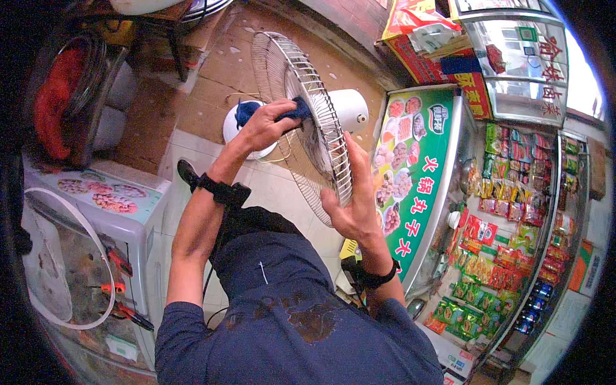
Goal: The person wipes a fan cage with a blue cloth, then attaches the cage to a fan stand. They insert a fan blade into the motor hub, secure it with a nut, and reattach the cage to complete the assembly.
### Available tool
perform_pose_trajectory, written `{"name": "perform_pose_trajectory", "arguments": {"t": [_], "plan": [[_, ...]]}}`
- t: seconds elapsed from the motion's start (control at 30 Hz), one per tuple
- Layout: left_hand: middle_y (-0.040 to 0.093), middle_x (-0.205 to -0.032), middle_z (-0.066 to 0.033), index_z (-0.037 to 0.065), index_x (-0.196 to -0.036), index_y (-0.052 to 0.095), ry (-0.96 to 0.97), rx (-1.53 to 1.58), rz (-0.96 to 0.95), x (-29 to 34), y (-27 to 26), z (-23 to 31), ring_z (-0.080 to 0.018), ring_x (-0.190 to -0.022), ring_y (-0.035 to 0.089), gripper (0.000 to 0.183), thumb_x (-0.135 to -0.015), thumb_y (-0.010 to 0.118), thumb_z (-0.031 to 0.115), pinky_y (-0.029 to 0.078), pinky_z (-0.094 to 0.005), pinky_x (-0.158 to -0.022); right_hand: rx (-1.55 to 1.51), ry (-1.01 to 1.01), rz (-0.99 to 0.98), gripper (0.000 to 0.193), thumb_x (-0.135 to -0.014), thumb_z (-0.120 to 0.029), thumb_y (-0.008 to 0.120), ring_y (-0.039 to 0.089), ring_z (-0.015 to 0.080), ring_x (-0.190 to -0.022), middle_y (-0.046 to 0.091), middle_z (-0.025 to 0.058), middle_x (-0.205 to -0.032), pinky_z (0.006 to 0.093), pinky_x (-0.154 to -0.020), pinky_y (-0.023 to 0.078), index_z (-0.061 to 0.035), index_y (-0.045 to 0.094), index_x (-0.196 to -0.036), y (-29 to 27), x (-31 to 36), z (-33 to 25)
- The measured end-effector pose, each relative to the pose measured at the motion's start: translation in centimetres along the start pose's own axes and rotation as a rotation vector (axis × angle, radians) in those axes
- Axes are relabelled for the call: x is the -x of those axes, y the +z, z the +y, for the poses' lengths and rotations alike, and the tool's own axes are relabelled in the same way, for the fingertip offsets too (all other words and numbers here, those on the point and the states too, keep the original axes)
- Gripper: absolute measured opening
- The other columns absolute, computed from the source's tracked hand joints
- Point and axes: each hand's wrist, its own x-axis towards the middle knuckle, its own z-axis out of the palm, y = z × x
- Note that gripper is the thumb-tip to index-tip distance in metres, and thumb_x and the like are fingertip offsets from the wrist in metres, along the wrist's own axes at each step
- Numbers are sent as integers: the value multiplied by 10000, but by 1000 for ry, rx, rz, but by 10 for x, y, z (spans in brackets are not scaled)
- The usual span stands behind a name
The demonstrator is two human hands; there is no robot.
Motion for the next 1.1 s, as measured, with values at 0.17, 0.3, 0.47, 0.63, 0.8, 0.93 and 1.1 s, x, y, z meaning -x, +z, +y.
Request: {"name": "perform_pose_trajectory", "arguments": {"t": [0.17,0.3,0.47,0.63,0.8,0.93,1.1], "plan": [[736,-1125,-112,-14,-1186,721,-126,66,-121,-3,-12,-6,-219,-1013,675,327,-971,649,222,522,-331,-912,-65,26,4,902,-795,-128,657,420,361,-1455,426,240,-1546,457,-1244,304,57,318,-1610,3,-4,5],[714,-958,-16,1,-1209,726,-453,534,-4,8,0,-30,-112,-781,628,361,-994,586,254,501,-252,-692,-72,10,-11,904,-805,-160,661,410,351,-1464,412,228,-1563,457,-1243,305,56,312,-1611,5,-5,6],[762,-1047,-111,33,-1273,692,-659,1217,118,35,43,-35,-213,-820,708,478,-1048,495,407,577,-316,-699,-215,91,76,918,-823,-128,647,399,304,-1482,391,191,-1589,440,-1250,295,50,252,-1633,14,-7,3],[746,-1175,-85,41,-1370,659,-525,1121,375,63,89,-6,-196,-936,704,409,-1049,513,247,555,-302,-843,-299,96,115,917,-843,-85,639,408,284,-1480,391,172,-1591,425,-1244,311,32,221,-1651,15,-10,3],[612,-1098,-190,5,-1320,625,20,-154,495,53,102,8,-374,-938,673,401,-949,685,145,558,-451,-764,-313,106,105,938,-854,-145,685,406,277,-1480,391,163,-1592,428,-1239,321,25,224,-1654,16,-7,5],[602,-1102,-174,26,-1361,604,19,-283,447,47,99,13,-409,-949,665,459,-939,710,174,565,-484,-762,-263,30,67,939,-847,-142,684,398,297,-1485,377,177,-1593,439,-1242,316,21,229,-1653,16,-5,9],[602,-1081,-159,38,-1367,613,30,-352,423,56,104,7,-395,-930,675,501,-908,746,189,569,-475,-767,-309,113,46,943,-835,-171,688,395,301,-1484,372,174,-1589,440,-1243,308,31,249,-1645,12,-3,8]]}}
